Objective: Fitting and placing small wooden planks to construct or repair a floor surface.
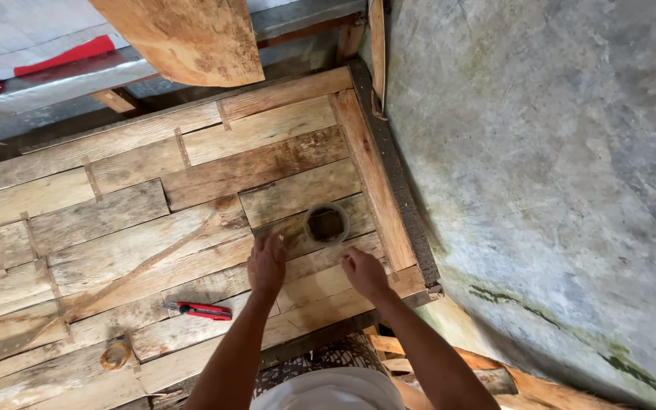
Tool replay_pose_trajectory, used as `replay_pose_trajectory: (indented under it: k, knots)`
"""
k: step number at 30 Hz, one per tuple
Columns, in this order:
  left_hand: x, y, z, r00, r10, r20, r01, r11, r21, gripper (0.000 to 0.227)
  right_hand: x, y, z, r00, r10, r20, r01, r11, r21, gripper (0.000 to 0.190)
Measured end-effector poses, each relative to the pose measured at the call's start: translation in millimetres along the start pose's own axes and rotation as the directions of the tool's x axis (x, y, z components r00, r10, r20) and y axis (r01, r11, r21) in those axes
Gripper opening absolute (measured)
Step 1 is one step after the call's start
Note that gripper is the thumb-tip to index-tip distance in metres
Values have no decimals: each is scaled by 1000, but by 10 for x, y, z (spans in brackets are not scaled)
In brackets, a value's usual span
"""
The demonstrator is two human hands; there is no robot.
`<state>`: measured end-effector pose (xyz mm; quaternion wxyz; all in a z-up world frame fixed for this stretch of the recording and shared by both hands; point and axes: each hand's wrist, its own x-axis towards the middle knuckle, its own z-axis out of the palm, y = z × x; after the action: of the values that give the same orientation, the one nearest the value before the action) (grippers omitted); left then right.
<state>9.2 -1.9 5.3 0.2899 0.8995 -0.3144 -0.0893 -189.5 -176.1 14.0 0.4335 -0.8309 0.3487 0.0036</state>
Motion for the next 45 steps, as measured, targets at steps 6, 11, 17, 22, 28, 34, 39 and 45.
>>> replay_pose_trajectory:
  k: [6, 11, 17, 22, 28, 34, 39, 45]
  knots:
    - [187, -183, 77, 982, 3, 189, -24, 993, 113, 27, -236, -276, 236, 1000, 6, -25, -3, 996, 87, 18]
    - [198, -216, 17, 978, 10, 209, -42, 988, 147, 18, -343, -423, 265, 998, 61, 14, -62, 994, 90, 20]
    - [133, 98, -233, 981, -2, 196, 52, 968, -247, 13, -263, -350, 286, 995, 91, -37, -79, 964, 252, 22]
    - [-15, 223, 31, 955, -7, 296, 175, 821, -544, 17, -45, -397, 230, 984, 99, -148, -17, 881, 472, 32]
    - [59, 470, 74, 955, 23, 297, 152, 820, -552, 21, 156, -330, 258, 991, 128, -35, -88, 831, 549, 20]
    - [122, 567, 51, 938, -67, 340, 237, 840, -488, 22, 332, -102, 471, 991, 98, -92, -18, 773, 634, 13]
    - [200, 529, 160, 966, -101, 236, 189, 901, -390, 22, 415, -531, 74, 965, 134, -225, -65, 955, 289, 16]
    - [282, 724, -126, 956, -49, 289, 56, 998, -17, 33, 744, -795, -104, 976, 209, -52, -210, 978, -15, 26]
